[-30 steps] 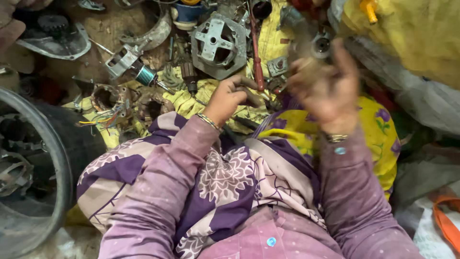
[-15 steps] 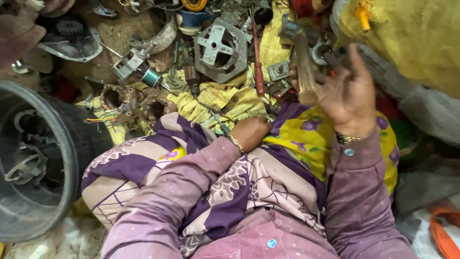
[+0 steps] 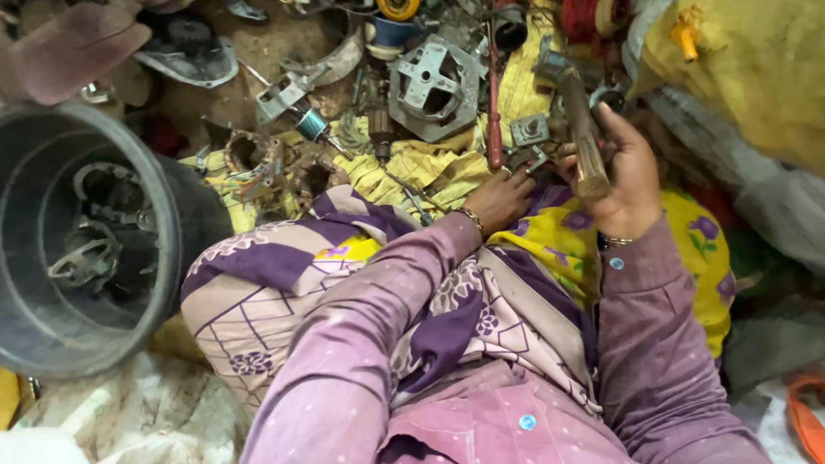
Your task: The person disassembles a metal electrical housing, removes a rotor with copper windings, and uses a hammer to strike the rotor shaft. They repeatedly inspect the components and reassemble the housing.
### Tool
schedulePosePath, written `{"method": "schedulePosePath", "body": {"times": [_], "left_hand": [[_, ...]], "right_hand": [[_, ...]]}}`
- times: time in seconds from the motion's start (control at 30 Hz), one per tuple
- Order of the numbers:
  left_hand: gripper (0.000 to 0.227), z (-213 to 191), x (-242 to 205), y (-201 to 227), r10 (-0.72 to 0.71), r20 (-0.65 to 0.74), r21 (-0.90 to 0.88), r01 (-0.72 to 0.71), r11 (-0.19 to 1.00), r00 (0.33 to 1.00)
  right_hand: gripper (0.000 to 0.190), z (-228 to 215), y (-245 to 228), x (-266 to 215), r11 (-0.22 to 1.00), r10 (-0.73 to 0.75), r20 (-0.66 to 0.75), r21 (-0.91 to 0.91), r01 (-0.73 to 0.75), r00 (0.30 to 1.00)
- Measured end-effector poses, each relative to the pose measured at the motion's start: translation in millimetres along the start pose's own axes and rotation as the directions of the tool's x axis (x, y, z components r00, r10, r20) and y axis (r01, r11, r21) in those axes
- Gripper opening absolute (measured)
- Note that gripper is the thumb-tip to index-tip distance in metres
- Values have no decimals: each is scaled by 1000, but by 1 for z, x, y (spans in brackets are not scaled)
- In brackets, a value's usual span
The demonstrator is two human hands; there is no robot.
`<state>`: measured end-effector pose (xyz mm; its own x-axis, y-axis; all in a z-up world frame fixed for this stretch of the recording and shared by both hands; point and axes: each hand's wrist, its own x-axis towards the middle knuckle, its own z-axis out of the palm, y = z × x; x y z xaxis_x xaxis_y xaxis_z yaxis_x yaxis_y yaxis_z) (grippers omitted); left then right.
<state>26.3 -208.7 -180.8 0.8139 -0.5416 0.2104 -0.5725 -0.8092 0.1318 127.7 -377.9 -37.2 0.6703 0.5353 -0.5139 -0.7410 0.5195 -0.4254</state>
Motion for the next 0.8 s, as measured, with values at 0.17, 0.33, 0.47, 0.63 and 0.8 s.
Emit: {"method": "schedulePosePath", "body": {"times": [0.17, 0.33, 0.47, 0.63, 0.8], "left_hand": [[23, -13, 3, -1, 4, -44, 101, 0, 995, 999], [33, -66, 4, -15, -127, -198, 58, 141, 988, 972], [21, -141, -22, -39, -353, -268, -33, 358, 933, 896], [32, -228, -49, -90, -708, -446, -808, 94, 582, 547], [30, -250, -39, -144, -863, -236, -970, -64, 233, 448]], "right_hand": [[42, 0, -3, -10, 998, -41, -8, 50, 41, 999], [42, -2, -17, -27, 991, -56, -26, 123, 59, 998], [45, -1, -15, -26, 991, -29, -17, 132, 31, 999], [38, 0, -8, -12, 998, -55, -4, 42, 55, 998], [39, 7, -8, -14, 998, -52, -37, 33, 53, 998]]}}
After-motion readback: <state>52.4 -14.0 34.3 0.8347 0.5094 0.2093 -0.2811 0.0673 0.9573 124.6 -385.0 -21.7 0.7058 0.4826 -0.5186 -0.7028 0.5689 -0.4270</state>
